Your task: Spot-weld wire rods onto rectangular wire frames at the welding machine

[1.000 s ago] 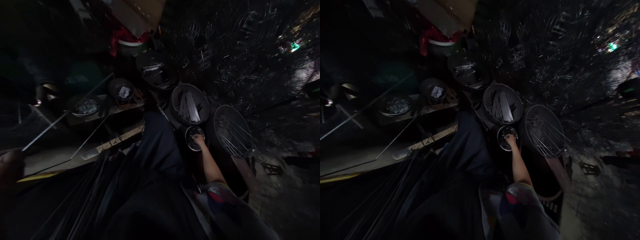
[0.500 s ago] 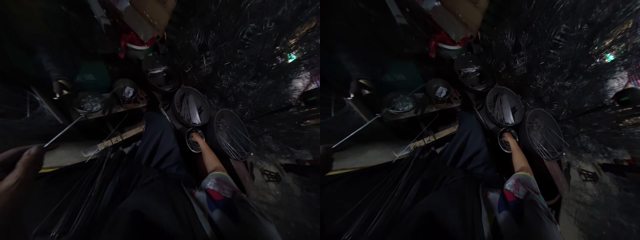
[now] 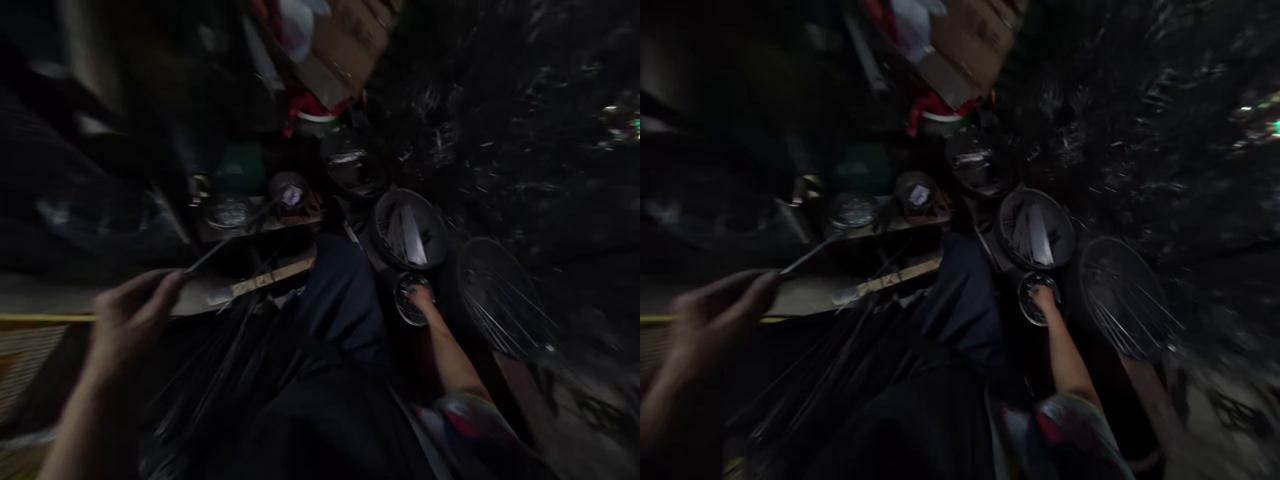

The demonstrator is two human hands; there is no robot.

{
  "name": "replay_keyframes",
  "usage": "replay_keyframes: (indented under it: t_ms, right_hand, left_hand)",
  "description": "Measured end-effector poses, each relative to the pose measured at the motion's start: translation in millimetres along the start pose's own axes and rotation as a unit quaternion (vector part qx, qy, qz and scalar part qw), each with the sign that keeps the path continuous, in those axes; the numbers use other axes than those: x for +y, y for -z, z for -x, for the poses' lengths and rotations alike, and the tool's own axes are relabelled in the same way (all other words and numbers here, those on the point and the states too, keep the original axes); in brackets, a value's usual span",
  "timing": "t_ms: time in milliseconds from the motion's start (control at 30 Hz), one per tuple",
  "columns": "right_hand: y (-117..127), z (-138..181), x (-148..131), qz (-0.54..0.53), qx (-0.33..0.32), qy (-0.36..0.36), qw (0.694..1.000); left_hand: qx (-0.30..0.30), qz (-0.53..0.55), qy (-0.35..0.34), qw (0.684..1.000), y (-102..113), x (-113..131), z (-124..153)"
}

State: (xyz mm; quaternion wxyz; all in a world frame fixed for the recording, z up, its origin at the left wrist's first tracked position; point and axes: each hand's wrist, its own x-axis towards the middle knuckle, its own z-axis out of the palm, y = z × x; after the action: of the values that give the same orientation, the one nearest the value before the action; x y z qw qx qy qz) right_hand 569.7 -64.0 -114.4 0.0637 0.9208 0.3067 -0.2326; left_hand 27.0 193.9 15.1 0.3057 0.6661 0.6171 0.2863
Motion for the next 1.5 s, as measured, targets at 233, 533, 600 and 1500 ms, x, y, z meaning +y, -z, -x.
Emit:
replay_keyframes:
  t_ms: [233,533,600,1500]
  right_hand:
    - [31,15,-15,-0.127,0.018,0.033,0.991]
    - [34,80,-115,-0.333,-0.095,0.181,0.92]
    - [45,85,-123,-0.325,-0.064,0.173,0.927]
    - [22,158,-470,-0.6,-0.194,0.354,0.69]
  left_hand:
    - [-0.055,0.052,-0.115,0.99,-7,10,-36]
    - [-0.136,-0.18,-0.16,0.961,-68,33,-67]
    - [-0.124,-0.184,-0.153,0.963,-57,16,-61]
    - [0.079,0.12,-0.087,0.986,7,-36,10]
